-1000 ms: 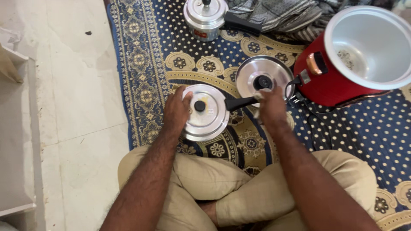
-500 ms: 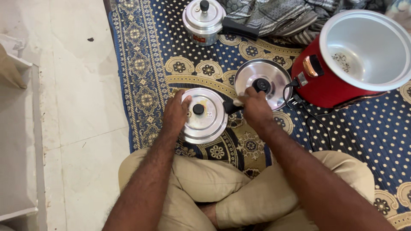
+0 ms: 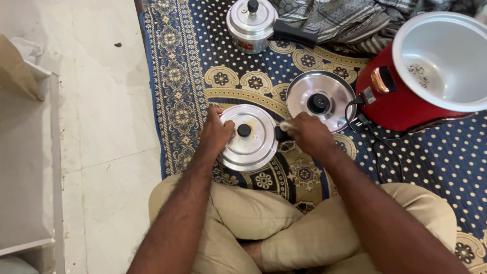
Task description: The person sits on a rug and wipes the lid and body of a small pressure cooker using a striped cloth. They rotate the cooker to wipe different sides and the handle, then place it down.
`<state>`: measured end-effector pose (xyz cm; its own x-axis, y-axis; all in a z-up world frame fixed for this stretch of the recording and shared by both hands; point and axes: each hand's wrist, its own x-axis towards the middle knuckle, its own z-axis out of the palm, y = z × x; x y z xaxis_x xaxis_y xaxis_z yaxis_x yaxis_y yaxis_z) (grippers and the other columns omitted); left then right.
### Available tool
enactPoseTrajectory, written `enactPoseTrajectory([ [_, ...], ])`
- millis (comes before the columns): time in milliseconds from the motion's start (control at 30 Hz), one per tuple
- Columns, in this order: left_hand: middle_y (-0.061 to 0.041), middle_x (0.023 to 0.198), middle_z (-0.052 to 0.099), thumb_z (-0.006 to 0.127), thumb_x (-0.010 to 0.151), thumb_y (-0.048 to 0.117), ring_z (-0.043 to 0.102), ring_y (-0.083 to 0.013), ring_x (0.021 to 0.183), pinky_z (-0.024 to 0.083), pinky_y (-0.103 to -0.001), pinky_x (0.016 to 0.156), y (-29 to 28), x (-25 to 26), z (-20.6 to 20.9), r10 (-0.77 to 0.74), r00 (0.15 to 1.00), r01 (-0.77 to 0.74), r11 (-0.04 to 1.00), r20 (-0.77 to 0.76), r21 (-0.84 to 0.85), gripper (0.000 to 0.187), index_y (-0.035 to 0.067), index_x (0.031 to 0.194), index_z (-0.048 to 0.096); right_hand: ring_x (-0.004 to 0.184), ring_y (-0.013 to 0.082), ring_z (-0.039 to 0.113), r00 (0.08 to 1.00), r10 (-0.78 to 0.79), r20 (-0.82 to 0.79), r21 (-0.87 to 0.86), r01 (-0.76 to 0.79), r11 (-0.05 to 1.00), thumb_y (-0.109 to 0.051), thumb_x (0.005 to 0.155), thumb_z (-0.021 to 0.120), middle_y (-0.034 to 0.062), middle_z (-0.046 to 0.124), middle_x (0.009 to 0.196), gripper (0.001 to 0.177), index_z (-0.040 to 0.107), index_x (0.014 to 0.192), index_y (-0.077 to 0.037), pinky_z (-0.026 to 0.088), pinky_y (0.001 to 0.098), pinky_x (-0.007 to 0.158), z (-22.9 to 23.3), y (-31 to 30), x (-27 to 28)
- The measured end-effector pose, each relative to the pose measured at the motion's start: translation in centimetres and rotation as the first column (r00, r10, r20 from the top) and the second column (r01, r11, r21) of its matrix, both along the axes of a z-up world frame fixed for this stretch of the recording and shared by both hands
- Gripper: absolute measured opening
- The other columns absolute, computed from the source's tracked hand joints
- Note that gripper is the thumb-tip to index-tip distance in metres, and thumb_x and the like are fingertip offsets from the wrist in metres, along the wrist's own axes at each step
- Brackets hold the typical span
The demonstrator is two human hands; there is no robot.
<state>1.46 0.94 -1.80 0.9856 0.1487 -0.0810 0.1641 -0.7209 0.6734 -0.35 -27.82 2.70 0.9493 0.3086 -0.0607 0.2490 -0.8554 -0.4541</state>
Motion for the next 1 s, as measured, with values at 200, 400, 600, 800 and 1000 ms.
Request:
enactPoseTrajectory([
  [200,-0.018,0.117,0.07,0.064,0.09,0.021,0.072,-0.0366,0.105,0.056,-0.049,0.091,-0.3,0.0,0.4,-0.085,0.986,0.049,0.97,-0.143,-0.237,0.042,0.012,0.13,0.053,0.101,0.0306,0.066,0.999,0.044,0.013,0.269,-0.046,0.962,-0.02,0.092,0.072,0.0125,0.066,0.109,0.031,0.07,0.122,-0.011,0.054,0.0424,0.091,1.6,0.9,-2.0],
  [400,-0.022,0.126,0.07,0.062,0.099,0.021,0.069,-0.0352,0.117,0.052,-0.046,0.102,0.8,-0.4,-0.7,-0.196,0.981,0.184,0.934,-0.009,-0.305,0.044,0.011,0.141,0.054,0.113,0.0347,0.058,0.91,0.161,0.382,0.122,-0.222,0.967,-0.015,0.09,0.073,0.0126,0.066,0.126,0.028,0.072,0.118,-0.013,0.048,0.0448,0.098,2.5,6.2,-3.8],
  [600,-0.024,0.144,0.054,0.058,0.1,0.023,0.055,-0.0375,0.132,0.044,-0.049,0.111,0.5,-0.2,-0.8,-0.148,0.978,0.102,0.952,-0.146,-0.287,0.051,0.014,0.149,0.046,0.115,0.031,0.059,0.984,0.119,0.131,0.177,-0.141,0.974,-0.01,0.084,0.074,0.0075,0.066,0.125,0.037,0.067,0.12,-0.01,0.047,0.0442,0.104,2.5,6.7,-6.4],
  [800,-0.023,0.148,0.053,0.055,0.101,0.025,0.055,-0.0366,0.135,0.044,-0.047,0.113,1.2,-0.7,0.0,-0.243,0.964,0.199,0.928,-0.108,-0.315,0.053,0.013,0.151,0.045,0.113,0.0357,0.054,0.976,-0.02,0.218,0.103,-0.002,0.995,-0.003,0.087,0.072,0.0144,0.06,0.121,0.03,0.071,0.116,-0.008,0.048,0.0447,0.098,2.1,8.6,-3.6],
  [1000,-0.022,0.155,0.044,0.048,0.104,0.032,0.057,-0.0365,0.132,0.046,-0.05,0.112,0.4,-1.1,1.6,-0.203,0.939,0.119,0.949,-0.278,-0.292,0.057,0.02,0.157,0.033,0.111,0.0347,0.054,0.978,-0.08,0.194,0.076,0.066,0.995,-0.007,0.086,0.073,0.0134,0.06,0.117,0.032,0.071,0.118,-0.006,0.05,0.0453,0.097,2.8,9.3,-3.2],
])
